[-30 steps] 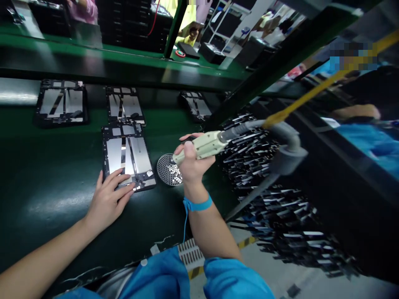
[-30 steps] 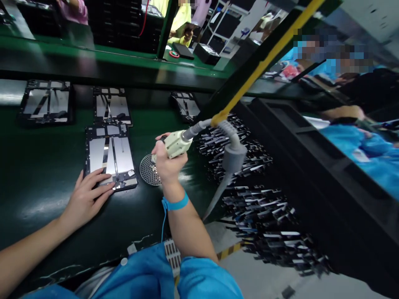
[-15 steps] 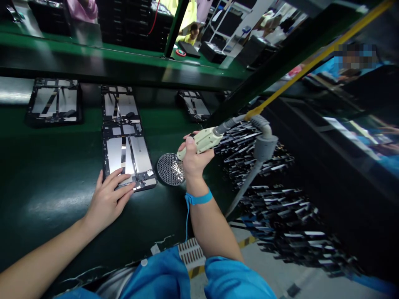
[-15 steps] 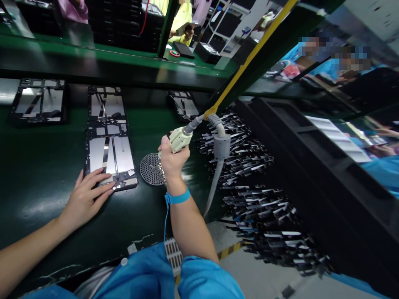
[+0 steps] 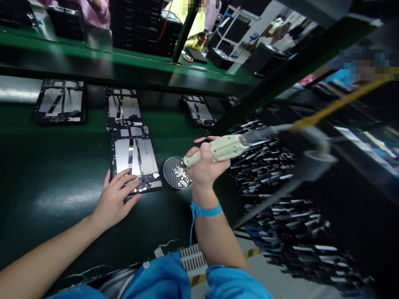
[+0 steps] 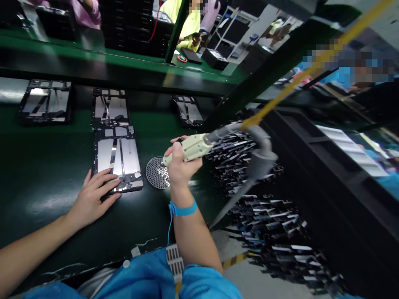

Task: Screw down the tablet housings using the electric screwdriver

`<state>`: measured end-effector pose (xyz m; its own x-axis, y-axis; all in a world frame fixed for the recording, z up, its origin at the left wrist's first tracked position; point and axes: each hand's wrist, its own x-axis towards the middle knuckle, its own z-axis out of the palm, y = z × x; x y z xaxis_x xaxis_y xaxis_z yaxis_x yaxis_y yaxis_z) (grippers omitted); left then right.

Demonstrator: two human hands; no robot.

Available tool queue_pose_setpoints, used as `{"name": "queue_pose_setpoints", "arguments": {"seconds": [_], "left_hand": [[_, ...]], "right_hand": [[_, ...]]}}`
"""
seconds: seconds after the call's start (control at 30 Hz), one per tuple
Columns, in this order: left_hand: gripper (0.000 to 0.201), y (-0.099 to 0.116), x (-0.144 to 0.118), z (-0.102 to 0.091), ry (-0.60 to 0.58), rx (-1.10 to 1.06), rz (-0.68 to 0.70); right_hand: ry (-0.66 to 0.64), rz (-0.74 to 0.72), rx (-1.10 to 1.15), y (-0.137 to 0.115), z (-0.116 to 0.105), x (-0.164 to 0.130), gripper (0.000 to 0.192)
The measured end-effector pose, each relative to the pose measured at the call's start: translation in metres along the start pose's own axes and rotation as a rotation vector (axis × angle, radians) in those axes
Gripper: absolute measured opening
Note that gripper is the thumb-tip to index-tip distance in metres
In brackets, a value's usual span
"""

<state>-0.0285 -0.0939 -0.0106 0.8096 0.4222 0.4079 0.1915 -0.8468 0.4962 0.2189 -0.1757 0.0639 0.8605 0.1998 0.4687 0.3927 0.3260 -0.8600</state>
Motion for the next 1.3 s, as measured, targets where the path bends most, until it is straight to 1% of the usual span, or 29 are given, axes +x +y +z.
{"name": "queue_pose_setpoints", "arguments": {"seconds": [0.07, 0.17, 0.23, 0.27, 0.33, 0.47, 0.6, 0.77, 1.0, 1.17, 1.3], "left_hand": [[0.028, 0.0, 0.0, 0.0, -0.011, -0.015, -0.01], [0.032, 0.0, 0.0, 0.0, -0.03, -0.038, -0.026], [0.035, 0.0, 0.0, -0.001, -0.037, -0.05, -0.032], [0.035, 0.0, 0.0, -0.001, -0.038, -0.054, -0.032], [0.035, 0.0, 0.001, -0.001, -0.039, -0.058, -0.03], [0.034, 0.001, 0.002, -0.001, -0.035, -0.067, -0.029], [0.034, 0.001, 0.002, -0.001, -0.043, -0.071, -0.037], [0.034, 0.0, 0.001, 0.001, -0.018, -0.074, -0.032], [0.034, -0.001, 0.001, 0.005, -0.018, -0.066, -0.034], [0.035, -0.004, 0.001, 0.007, -0.029, -0.056, -0.045], [0.031, -0.005, 0.004, 0.007, -0.046, -0.06, -0.044]], "right_hand": [[-0.069, 0.011, 0.073, -0.019, 0.011, -0.016, 0.02], [-0.304, 0.08, 0.177, -0.037, 0.026, -0.048, 0.023], [-0.465, 0.126, 0.225, -0.039, 0.032, -0.067, 0.025], [-0.523, 0.141, 0.235, -0.038, 0.034, -0.074, 0.025], [-0.579, 0.15, 0.232, -0.033, 0.035, -0.083, 0.026], [-0.593, 0.153, 0.228, -0.027, 0.034, -0.089, 0.028], [-0.607, 0.154, 0.234, -0.028, 0.034, -0.091, 0.029], [-0.645, 0.148, 0.281, -0.027, 0.033, -0.094, 0.029], [-0.653, 0.119, 0.224, -0.025, 0.028, -0.096, 0.032], [-0.643, 0.129, 0.201, -0.021, 0.031, -0.097, 0.029], [-0.668, 0.123, 0.214, -0.02, 0.032, -0.098, 0.031]]}}
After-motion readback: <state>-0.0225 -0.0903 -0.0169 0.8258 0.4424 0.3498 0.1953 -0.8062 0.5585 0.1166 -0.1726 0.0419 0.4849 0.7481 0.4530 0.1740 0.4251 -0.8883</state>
